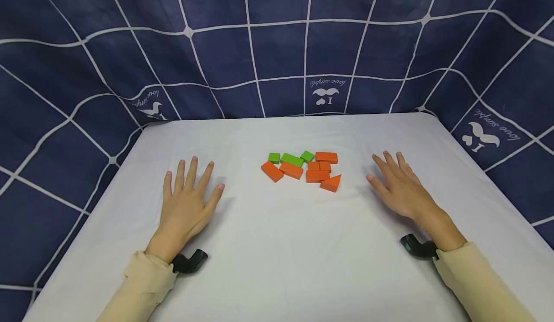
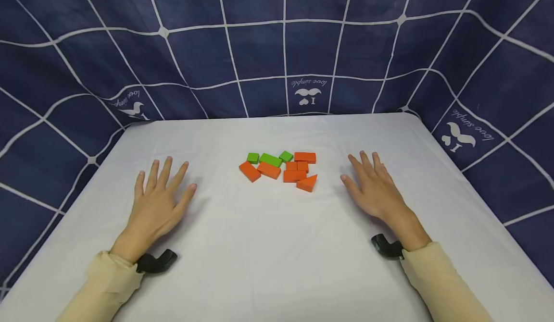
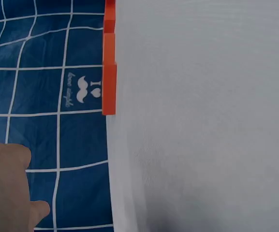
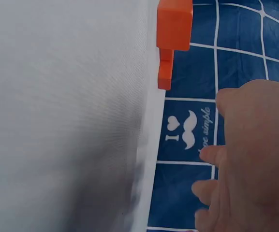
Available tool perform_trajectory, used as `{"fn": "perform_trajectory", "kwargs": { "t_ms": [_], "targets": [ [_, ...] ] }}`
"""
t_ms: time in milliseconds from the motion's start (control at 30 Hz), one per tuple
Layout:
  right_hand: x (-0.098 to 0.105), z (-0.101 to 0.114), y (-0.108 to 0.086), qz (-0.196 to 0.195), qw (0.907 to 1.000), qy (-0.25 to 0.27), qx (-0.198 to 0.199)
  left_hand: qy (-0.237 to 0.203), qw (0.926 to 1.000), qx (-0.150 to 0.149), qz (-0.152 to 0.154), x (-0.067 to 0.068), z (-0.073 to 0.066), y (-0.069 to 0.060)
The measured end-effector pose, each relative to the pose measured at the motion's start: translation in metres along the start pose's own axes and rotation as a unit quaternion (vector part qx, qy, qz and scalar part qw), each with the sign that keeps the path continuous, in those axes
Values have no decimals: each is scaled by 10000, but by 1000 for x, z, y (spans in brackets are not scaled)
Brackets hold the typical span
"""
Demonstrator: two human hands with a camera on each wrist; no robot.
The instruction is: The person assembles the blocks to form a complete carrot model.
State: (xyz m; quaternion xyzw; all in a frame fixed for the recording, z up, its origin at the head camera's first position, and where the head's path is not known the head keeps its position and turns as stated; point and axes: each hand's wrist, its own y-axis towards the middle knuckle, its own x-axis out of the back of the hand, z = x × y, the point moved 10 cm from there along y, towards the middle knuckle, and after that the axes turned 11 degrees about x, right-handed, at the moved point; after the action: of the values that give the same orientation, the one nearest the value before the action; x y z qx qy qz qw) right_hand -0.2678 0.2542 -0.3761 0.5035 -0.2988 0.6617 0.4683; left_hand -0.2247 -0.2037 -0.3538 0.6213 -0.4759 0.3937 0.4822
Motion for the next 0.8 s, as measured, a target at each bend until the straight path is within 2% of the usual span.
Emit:
{"fn": "perform_trajectory", "kwargs": {
  "t_ms": [100,167,333,467,633,800],
  "targets": [
    [-4,2,13,126,9996,215,99,-132,9993,1,360,-10,-7,7],
    [-6,5,24,160,9988,411,198,-242,9987,-43,456,-15,-14,13],
    [-13,14,53,137,9930,1045,539,-489,9975,-245,450,-30,-39,33],
    [-17,18,71,-13,9881,1370,705,-718,9956,-316,503,-41,-58,42],
    [-26,27,87,-99,9842,1467,989,-1291,9888,-214,722,-53,-76,49],
    [-30,30,93,-148,9862,1253,1070,-1640,9817,-145,952,-66,-88,53]
  ]
}}
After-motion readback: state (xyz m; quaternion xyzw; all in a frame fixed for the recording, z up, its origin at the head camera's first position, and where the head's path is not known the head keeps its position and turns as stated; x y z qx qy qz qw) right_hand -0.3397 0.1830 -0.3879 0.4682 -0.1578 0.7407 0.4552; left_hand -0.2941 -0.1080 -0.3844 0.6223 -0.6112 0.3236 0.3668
